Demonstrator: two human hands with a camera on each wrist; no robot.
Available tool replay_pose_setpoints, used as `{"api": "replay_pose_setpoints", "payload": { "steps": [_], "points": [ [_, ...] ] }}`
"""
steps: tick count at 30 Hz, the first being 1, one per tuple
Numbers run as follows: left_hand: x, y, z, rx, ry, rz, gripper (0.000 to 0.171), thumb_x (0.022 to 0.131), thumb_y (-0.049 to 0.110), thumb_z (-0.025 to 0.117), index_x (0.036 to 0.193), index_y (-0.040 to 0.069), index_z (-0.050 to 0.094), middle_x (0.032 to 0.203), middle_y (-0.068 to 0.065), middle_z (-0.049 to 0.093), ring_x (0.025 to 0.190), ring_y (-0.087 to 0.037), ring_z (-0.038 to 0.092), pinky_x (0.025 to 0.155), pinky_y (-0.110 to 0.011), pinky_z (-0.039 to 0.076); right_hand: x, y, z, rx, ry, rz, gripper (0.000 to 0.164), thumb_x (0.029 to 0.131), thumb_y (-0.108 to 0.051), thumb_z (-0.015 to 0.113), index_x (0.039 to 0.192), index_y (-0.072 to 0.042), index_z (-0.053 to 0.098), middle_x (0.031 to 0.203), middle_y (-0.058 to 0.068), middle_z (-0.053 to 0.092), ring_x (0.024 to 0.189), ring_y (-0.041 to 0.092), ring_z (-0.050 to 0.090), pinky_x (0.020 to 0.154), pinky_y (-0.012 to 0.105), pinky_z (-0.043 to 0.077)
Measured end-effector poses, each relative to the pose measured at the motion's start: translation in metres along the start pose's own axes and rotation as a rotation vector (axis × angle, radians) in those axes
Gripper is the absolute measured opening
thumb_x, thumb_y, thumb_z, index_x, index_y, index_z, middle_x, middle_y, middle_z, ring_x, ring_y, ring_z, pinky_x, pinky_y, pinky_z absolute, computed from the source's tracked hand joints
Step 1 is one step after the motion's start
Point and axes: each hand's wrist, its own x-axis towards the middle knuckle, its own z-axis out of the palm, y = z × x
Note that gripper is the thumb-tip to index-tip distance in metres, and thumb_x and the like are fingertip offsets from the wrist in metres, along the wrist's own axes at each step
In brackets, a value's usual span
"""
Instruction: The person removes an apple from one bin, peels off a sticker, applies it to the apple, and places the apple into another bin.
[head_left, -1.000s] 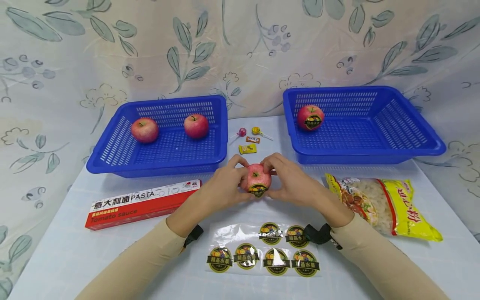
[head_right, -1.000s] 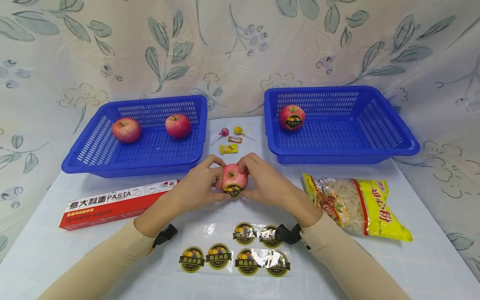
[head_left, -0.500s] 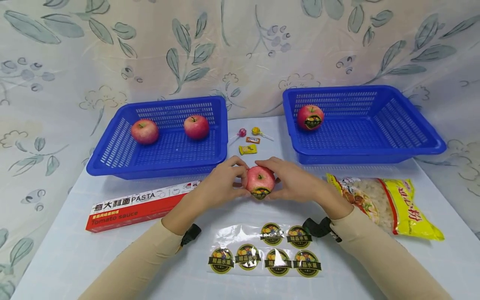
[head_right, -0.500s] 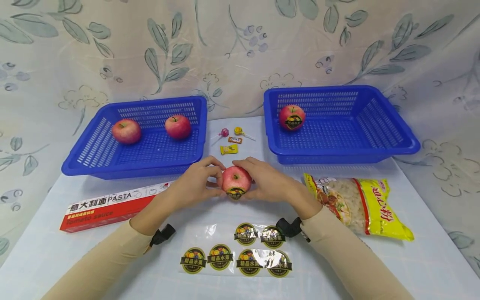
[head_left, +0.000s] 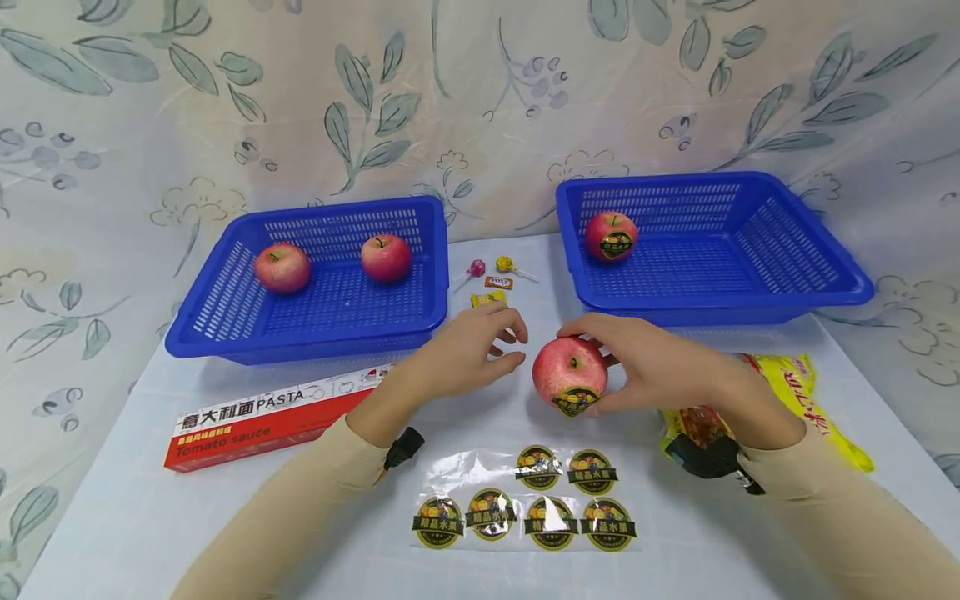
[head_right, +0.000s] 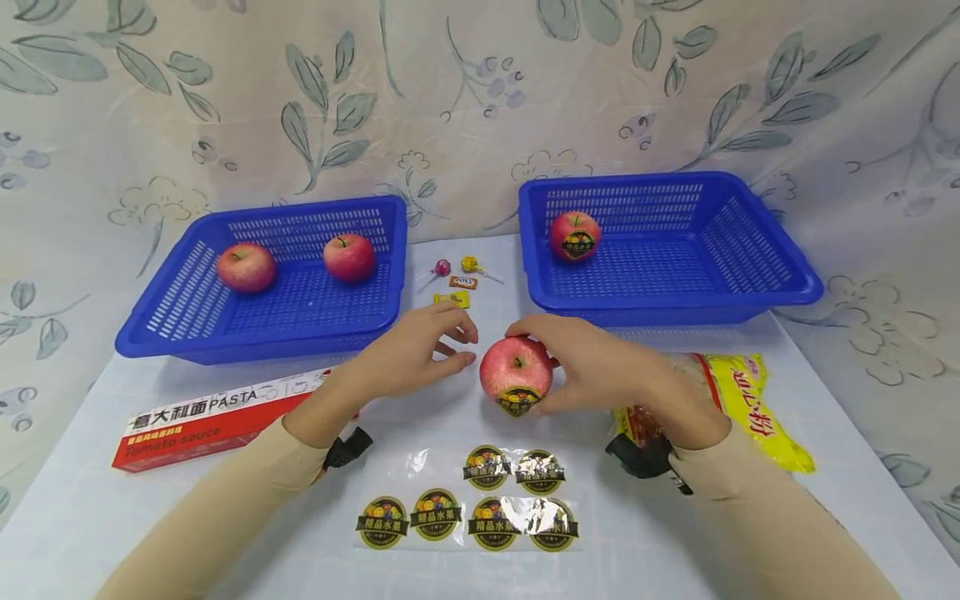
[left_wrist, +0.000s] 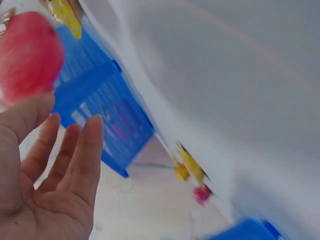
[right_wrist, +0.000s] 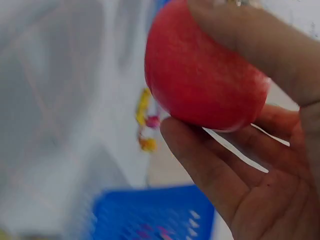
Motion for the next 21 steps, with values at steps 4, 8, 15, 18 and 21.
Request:
{"api": "replay_pose_setpoints", "payload": {
  "steps": [4, 8, 15, 18, 21],
  "points": [
    [0.018, 0.008, 0.009, 0.024, 0.0, 0.003, 0.044, 0.098, 0.016, 0.068, 0.138, 0.006, 0.053, 0.133, -0.011, 0.06, 0.112, -0.024, 0.068, 0.086, -0.026, 0.058, -0.019, -0.004, -0.032, -0.03, -0.013, 0.041, 0.084, 0.075, -0.054, 0.089, 0.142, -0.019, 0.051, 0.131, -0.01, 0.061, 0.114, 0.008, 0.061, 0.092, 0.032, 0.058],
    [0.033, 0.016, 0.019, 0.061, -0.006, 0.015, 0.064, 0.1, 0.02, 0.066, 0.157, 0.015, 0.037, 0.145, -0.01, 0.051, 0.113, -0.02, 0.065, 0.088, -0.026, 0.055, -0.034, -0.002, -0.063, -0.024, 0.036, 0.087, 0.081, 0.073, -0.05, 0.091, 0.14, -0.024, 0.053, 0.13, -0.01, 0.061, 0.115, 0.01, 0.062, 0.091, 0.029, 0.058],
    [0.05, 0.026, 0.03, 0.125, -0.074, 0.014, 0.072, 0.101, 0.025, 0.065, 0.163, 0.021, 0.028, 0.15, -0.008, 0.048, 0.129, -0.02, 0.054, 0.108, -0.034, 0.048, -0.041, 0.022, -0.102, 0.009, 0.11, 0.164, 0.086, 0.071, -0.023, 0.097, 0.143, -0.022, 0.05, 0.133, -0.002, 0.059, 0.115, 0.019, 0.066, 0.086, 0.016, 0.055],
    [0.053, 0.028, 0.033, 0.131, -0.074, 0.011, 0.072, 0.101, 0.024, 0.065, 0.163, 0.021, 0.028, 0.148, -0.008, 0.049, 0.127, -0.018, 0.053, 0.108, -0.035, 0.048, -0.039, 0.036, -0.114, 0.008, 0.126, 0.195, 0.086, 0.072, -0.018, 0.096, 0.144, -0.018, 0.049, 0.135, 0.0, 0.057, 0.115, 0.013, 0.065, 0.084, 0.013, 0.054],
    [0.055, 0.029, 0.035, 0.11, -0.063, 0.005, 0.07, 0.101, 0.023, 0.065, 0.162, 0.022, 0.031, 0.146, -0.009, 0.048, 0.121, -0.02, 0.056, 0.102, -0.034, 0.051, -0.035, 0.05, -0.125, 0.006, 0.15, 0.21, 0.087, 0.074, -0.015, 0.094, 0.146, -0.016, 0.047, 0.137, 0.001, 0.054, 0.116, 0.007, 0.061, 0.084, 0.009, 0.051]
  ]
}}
